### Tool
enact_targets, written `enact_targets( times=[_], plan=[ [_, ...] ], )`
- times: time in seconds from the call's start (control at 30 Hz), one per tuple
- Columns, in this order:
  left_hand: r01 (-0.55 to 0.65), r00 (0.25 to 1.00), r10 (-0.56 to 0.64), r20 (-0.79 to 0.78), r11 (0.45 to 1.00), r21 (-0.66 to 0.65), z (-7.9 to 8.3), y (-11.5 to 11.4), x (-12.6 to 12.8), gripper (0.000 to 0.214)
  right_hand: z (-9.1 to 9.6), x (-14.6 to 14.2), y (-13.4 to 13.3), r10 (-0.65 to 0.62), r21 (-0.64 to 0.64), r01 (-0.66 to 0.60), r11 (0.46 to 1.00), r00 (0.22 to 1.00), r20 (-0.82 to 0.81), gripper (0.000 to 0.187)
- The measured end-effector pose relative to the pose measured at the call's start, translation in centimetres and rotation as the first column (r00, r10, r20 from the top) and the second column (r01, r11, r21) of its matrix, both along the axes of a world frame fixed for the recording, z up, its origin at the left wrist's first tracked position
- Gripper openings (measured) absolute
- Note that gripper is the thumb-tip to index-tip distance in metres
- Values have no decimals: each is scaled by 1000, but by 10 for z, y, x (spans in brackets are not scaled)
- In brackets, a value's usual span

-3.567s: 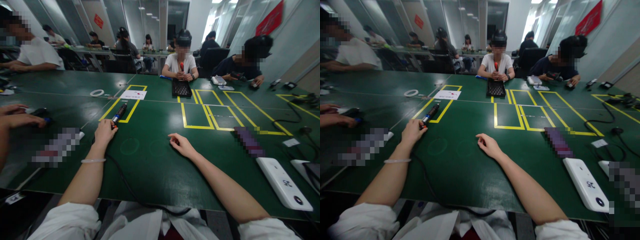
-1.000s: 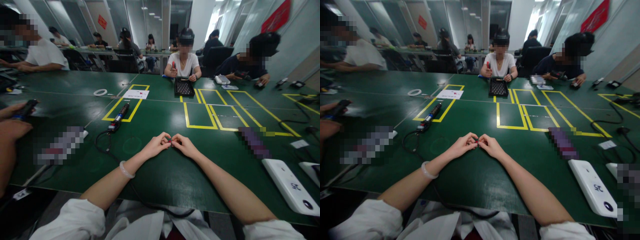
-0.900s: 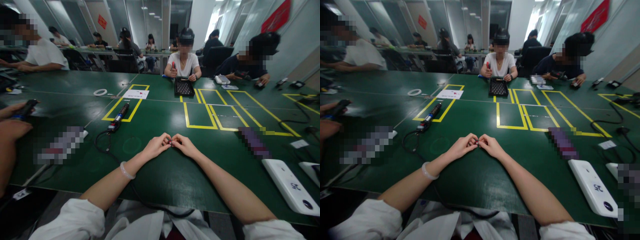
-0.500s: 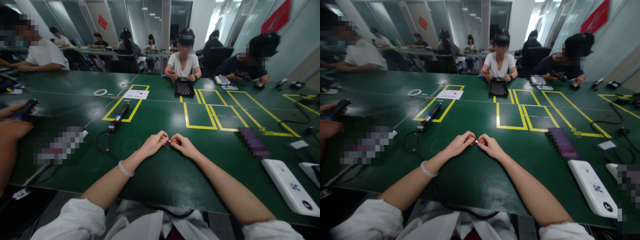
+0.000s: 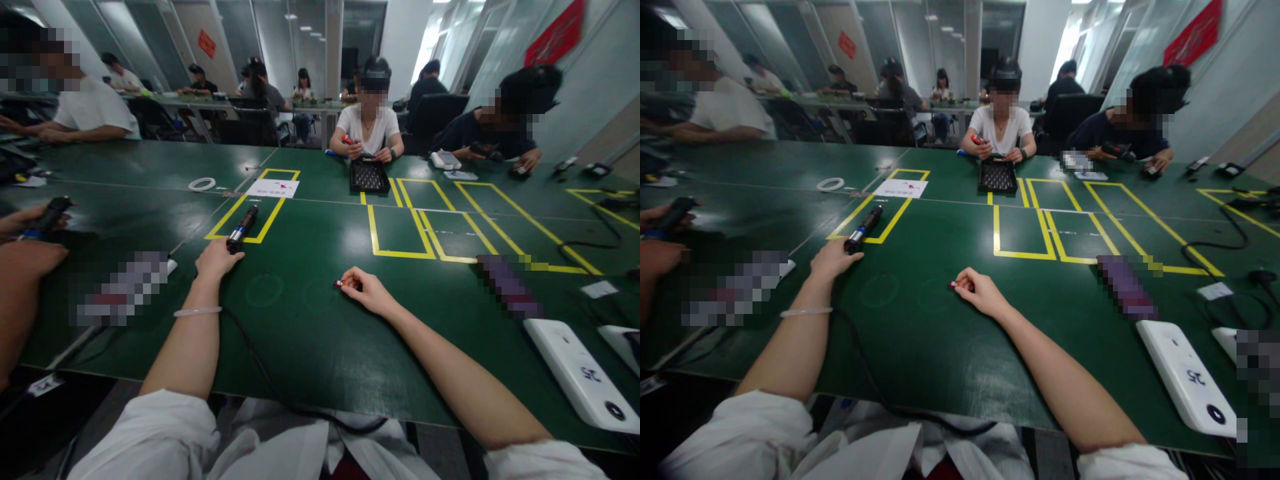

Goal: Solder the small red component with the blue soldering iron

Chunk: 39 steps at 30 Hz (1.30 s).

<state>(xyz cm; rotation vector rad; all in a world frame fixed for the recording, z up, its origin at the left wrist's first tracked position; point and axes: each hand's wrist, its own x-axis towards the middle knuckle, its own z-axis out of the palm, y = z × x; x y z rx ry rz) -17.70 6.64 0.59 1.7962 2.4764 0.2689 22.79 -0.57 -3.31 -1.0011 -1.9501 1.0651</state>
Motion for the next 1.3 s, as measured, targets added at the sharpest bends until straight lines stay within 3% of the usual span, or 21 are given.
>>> enact_targets(
  times=[0.2,0.47,0.6,0.97,1.17,1.3],
  plan=[
    [53,998,-53,-30,999,9,0,-1,11,54,-2,0,1,0,5,0,1000,1000,6,17],
    [96,989,-93,-112,995,20,2,-12,65,57,0,-1,1,-44,33,42,999,998,51,15],
    [195,973,-189,-129,980,34,2,-23,96,58,-1,-1,1,-58,41,55,998,996,65,15],
    [572,817,-557,-150,815,90,0,-69,188,60,-5,0,5,-144,110,138,984,988,51,15],
    [673,740,-664,-107,734,94,1,-87,209,65,-6,0,5,-154,160,139,977,985,81,11],
    [699,715,-693,-93,708,96,-1,-92,214,65,-7,-1,5,-134,198,113,974,986,99,10]
  ],
)
